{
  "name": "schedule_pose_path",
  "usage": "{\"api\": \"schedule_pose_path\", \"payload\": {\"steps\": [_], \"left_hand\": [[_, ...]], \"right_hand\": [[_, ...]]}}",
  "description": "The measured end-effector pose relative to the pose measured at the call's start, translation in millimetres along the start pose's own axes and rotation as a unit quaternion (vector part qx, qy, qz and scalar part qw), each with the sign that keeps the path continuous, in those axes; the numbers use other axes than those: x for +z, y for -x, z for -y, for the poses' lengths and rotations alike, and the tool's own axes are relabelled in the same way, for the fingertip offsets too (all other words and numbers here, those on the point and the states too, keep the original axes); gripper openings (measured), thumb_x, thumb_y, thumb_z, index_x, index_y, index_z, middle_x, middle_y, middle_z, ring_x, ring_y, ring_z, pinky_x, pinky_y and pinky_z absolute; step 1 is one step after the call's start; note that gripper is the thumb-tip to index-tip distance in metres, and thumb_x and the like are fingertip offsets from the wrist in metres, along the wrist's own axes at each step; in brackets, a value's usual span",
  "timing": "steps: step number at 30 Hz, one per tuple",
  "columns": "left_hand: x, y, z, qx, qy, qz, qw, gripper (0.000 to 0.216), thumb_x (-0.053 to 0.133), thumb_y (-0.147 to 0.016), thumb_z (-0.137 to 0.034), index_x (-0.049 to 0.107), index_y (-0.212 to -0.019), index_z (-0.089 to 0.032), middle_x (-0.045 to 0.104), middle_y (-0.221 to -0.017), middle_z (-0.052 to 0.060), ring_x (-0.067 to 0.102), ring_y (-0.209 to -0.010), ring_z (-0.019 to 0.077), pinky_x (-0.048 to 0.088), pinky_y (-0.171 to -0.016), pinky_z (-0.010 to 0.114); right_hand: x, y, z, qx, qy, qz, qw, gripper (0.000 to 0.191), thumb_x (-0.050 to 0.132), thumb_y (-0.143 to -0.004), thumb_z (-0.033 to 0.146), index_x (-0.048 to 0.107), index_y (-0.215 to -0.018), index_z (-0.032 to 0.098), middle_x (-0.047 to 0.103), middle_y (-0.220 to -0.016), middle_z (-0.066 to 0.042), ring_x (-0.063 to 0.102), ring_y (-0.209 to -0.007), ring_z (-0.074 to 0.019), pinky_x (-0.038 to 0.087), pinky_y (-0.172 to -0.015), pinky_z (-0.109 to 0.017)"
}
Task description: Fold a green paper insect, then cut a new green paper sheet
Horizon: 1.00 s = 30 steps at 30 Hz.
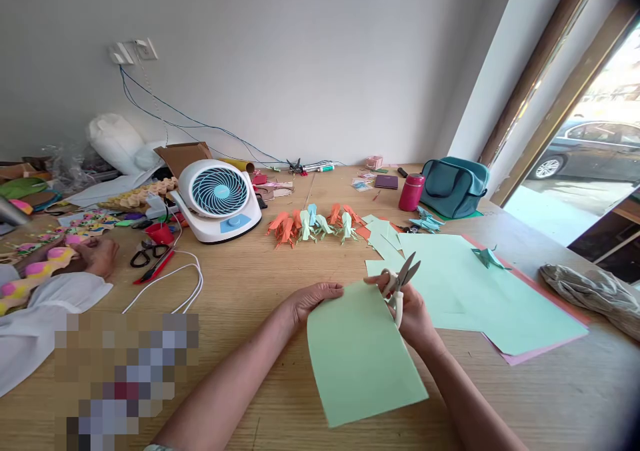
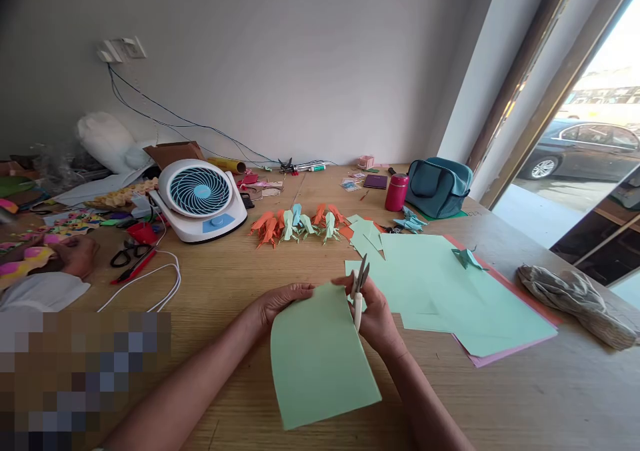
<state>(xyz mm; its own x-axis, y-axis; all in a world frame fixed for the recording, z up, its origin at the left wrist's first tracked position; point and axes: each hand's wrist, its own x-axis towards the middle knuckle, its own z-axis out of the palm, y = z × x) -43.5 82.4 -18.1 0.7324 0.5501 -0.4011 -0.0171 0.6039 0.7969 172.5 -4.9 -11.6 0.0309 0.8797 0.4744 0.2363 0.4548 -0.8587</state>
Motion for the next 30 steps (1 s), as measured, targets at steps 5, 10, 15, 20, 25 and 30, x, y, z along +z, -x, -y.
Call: {"api": "schedule_pose_path", "payload": {"steps": [5,10,15,20,25,30], "left_hand": [[-1,-3,3,-0.005,-0.041,-0.003,0.999,0.039,0.085,-0.065,-0.037,0.069,-0.093,-0.015,0.07,-0.082,0.002,0.061,-0.067,0.0112,0.044,-0.065,0.023],[-7,11,-15,0.039,-0.181,-0.004,0.983,0.044,0.082,-0.069,-0.026,0.068,-0.11,-0.019,0.067,-0.117,0.01,0.063,-0.099,0.0186,0.046,-0.081,0.027],[-7,35,-29,0.056,-0.195,0.024,0.979,0.048,0.066,-0.084,-0.046,0.06,-0.125,-0.021,0.062,-0.129,0.016,0.062,-0.113,0.0253,0.047,-0.093,0.036],[5,62,-11,0.074,-0.214,0.013,0.974,0.068,0.072,-0.079,-0.044,0.048,-0.14,-0.025,0.056,-0.137,0.017,0.058,-0.122,0.0272,0.045,-0.098,0.038],[43,71,18,0.183,-0.237,-0.015,0.954,0.09,0.089,-0.055,-0.021,0.052,-0.138,-0.03,0.057,-0.138,0.009,0.054,-0.126,0.0309,0.044,-0.1,0.035],[57,56,34,0.258,-0.13,-0.161,0.944,0.039,0.07,-0.081,-0.039,0.07,-0.113,-0.019,0.073,-0.111,0.009,0.065,-0.106,0.0281,0.048,-0.094,0.036]], "right_hand": [[-1,1,6,0.09,0.01,-0.042,0.995,0.021,0.065,-0.08,0.043,0.06,-0.088,0.024,0.068,-0.083,-0.004,0.062,-0.069,-0.0201,0.051,-0.061,-0.032],[-17,-8,-1,0.197,0.088,-0.031,0.976,0.02,0.061,-0.076,0.04,0.062,-0.081,0.021,0.065,-0.065,-0.002,0.058,-0.058,-0.0182,0.046,-0.051,-0.029],[-29,-11,-2,0.211,0.146,-0.003,0.967,0.011,0.064,-0.066,0.027,0.066,-0.072,0.019,0.065,-0.061,-0.001,0.058,-0.058,-0.019,0.043,-0.051,-0.029],[-29,-15,1,0.22,0.22,0.014,0.95,0.006,0.062,-0.064,0.024,0.066,-0.068,0.021,0.065,-0.058,-0.002,0.054,-0.053,-0.0178,0.037,-0.047,-0.027],[-30,-27,9,0.231,0.278,0.01,0.932,0.013,0.063,-0.066,0.031,0.059,-0.059,0.021,0.053,-0.048,0.0,0.043,-0.046,-0.0143,0.027,-0.043,-0.026],[-33,-29,25,0.217,0.274,0.021,0.937,0.02,0.068,-0.068,0.039,0.06,-0.063,0.021,0.056,-0.052,0.001,0.045,-0.047,-0.0135,0.029,-0.044,-0.025]]}}
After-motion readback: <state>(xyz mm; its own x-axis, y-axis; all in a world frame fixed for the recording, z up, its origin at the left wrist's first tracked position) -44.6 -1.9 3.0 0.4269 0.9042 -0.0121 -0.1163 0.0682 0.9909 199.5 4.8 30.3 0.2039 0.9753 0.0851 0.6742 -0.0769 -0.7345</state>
